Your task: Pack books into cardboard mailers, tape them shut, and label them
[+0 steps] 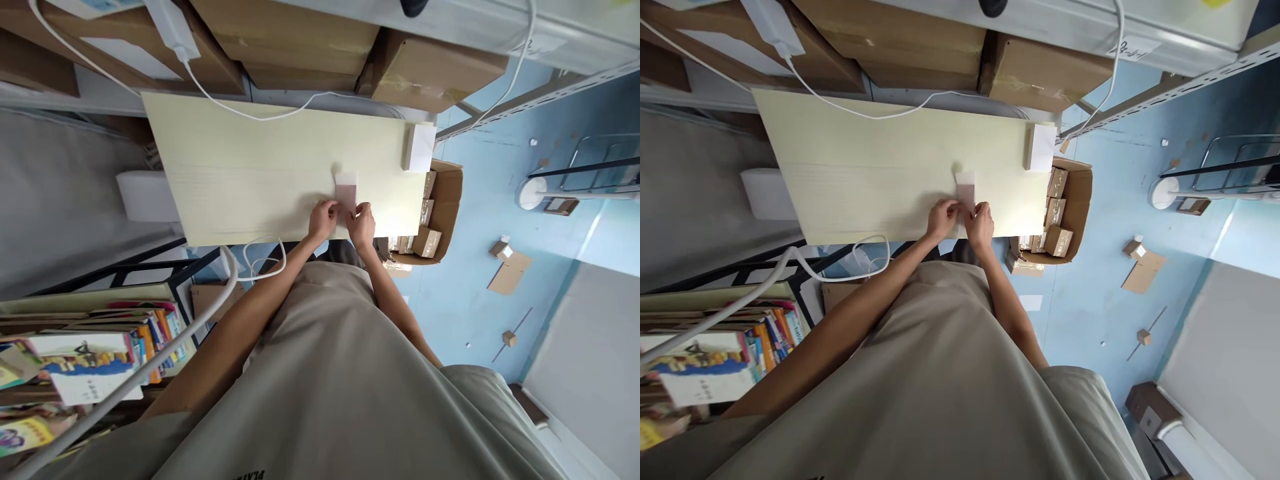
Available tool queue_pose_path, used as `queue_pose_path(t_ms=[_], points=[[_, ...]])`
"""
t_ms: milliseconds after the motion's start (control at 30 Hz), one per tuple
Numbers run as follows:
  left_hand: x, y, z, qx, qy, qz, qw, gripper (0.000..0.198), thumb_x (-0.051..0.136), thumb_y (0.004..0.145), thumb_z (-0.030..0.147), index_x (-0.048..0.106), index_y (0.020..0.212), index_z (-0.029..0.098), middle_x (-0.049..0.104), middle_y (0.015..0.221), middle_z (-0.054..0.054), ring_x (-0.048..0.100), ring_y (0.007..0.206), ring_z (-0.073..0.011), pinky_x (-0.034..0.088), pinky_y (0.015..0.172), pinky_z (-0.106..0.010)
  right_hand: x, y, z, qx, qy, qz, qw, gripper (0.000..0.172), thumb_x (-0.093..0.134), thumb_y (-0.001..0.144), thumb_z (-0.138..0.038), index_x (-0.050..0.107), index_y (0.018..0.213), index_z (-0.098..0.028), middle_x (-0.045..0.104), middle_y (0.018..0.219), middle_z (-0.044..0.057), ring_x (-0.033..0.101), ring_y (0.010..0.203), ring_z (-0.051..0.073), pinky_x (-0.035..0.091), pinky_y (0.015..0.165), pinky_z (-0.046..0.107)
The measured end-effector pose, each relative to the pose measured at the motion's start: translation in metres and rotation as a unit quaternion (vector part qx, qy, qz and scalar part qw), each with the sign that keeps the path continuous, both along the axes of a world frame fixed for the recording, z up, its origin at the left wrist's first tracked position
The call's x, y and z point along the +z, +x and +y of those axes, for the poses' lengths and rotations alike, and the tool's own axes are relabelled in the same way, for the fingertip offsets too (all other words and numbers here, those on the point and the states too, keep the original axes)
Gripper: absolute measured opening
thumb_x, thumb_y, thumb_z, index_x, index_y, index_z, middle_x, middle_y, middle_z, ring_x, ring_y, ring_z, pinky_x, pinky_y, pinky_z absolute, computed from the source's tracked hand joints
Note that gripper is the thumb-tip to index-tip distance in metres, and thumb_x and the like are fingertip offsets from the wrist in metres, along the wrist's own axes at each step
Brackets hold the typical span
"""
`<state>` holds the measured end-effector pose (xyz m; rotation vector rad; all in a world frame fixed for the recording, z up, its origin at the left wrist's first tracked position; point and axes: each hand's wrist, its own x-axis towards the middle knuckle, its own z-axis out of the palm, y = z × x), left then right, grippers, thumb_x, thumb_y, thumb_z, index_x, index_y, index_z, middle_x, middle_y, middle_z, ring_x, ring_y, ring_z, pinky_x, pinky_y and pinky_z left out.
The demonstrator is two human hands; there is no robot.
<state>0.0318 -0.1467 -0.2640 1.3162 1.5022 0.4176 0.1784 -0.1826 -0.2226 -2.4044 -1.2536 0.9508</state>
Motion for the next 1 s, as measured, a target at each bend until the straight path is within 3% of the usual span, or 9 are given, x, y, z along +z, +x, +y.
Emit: queue_pose_path(t_ms=[133,300,433,533,600,733,867,1000], points=[[0.013,-0.011,0.002,-0.024,-0.032,-0.063,0.997,0.025,0.067,0.104,0.016,0.082,0.123,0.020,0.084,0.134,-0.012,0.083,0.107,-0.0241,0.065,0.104,-0.036,0.011,-0.014,0.004,-0.005,-0.034,-0.019,0.999,0.014,0.057,0.102,-0.025,0.047,0.111,-0.029,0.072,0.116,0.010,0.071,0.100,0.028,0.057,0.092,0.043],[0.024,-0.009,0.011,-0.005,-0.047,-0.115,0.992,0.020,0.065,0.111,0.036,0.078,0.110,0.022,0.087,0.118,-0.010,0.083,0.110,-0.0255,0.063,0.098,-0.034,0.014,-0.028,0.005,0.043,0.001,0.027,0.999,0.010,0.060,0.108,-0.029,0.054,0.116,-0.026,0.075,0.130,0.014,0.077,0.101,0.026,0.062,0.095,0.044],[0.019,-0.030,0.018,0.013,-0.064,-0.027,0.998,0.015,0.069,0.104,0.036,0.071,0.097,0.023,0.086,0.105,-0.008,0.081,0.101,-0.0260,0.061,0.093,-0.034,0.004,-0.024,0.010,0.102,-0.010,0.184,0.978,0.023,0.073,0.103,-0.030,0.064,0.122,-0.023,0.078,0.133,0.014,0.082,0.104,0.022,0.066,0.096,0.037],[0.010,-0.051,0.019,0.024,-0.058,0.072,0.995,0.013,0.072,0.097,0.032,0.068,0.088,0.025,0.082,0.092,-0.009,0.078,0.099,-0.0292,0.060,0.097,-0.038,-0.010,-0.019,0.019,0.067,-0.046,0.165,0.983,0.035,0.079,0.100,-0.030,0.066,0.131,-0.021,0.081,0.128,0.013,0.083,0.104,0.022,0.067,0.098,0.038],[0.005,-0.058,0.018,0.064,-0.050,0.115,0.990,0.008,0.075,0.092,0.028,0.070,0.097,0.025,0.082,0.095,-0.010,0.079,0.103,-0.0315,0.060,0.100,-0.041,-0.018,-0.021,0.024,0.064,-0.063,0.123,0.988,0.040,0.080,0.097,-0.026,0.066,0.135,-0.020,0.080,0.128,0.014,0.082,0.102,0.023,0.067,0.100,0.040],[0.002,-0.055,0.015,0.111,-0.030,0.125,0.985,0.026,0.063,0.096,0.019,0.071,0.121,0.022,0.083,0.122,-0.016,0.079,0.116,-0.0291,0.060,0.110,-0.042,-0.026,-0.031,0.030,0.076,-0.079,0.083,0.990,0.040,0.076,0.097,-0.021,0.067,0.136,-0.018,0.079,0.130,0.015,0.080,0.108,0.024,0.063,0.107,0.041],[0.013,-0.050,0.018,0.056,-0.040,0.147,0.987,0.034,0.055,0.097,0.013,0.075,0.123,0.021,0.081,0.134,-0.018,0.076,0.126,-0.0283,0.056,0.117,-0.041,-0.017,-0.029,0.033,0.063,-0.086,0.091,0.990,0.035,0.074,0.100,-0.018,0.069,0.134,-0.019,0.082,0.123,0.013,0.082,0.108,0.024,0.064,0.104,0.038],[0.040,-0.052,0.028,0.037,-0.040,0.169,0.984,0.017,0.065,0.092,0.016,0.078,0.101,0.023,0.082,0.107,-0.015,0.079,0.114,-0.0342,0.060,0.105,-0.046,0.015,-0.020,0.042,0.082,-0.045,0.092,0.991,0.028,0.078,0.094,-0.014,0.073,0.121,-0.020,0.084,0.113,0.012,0.083,0.094,0.025,0.066,0.092,0.037]])
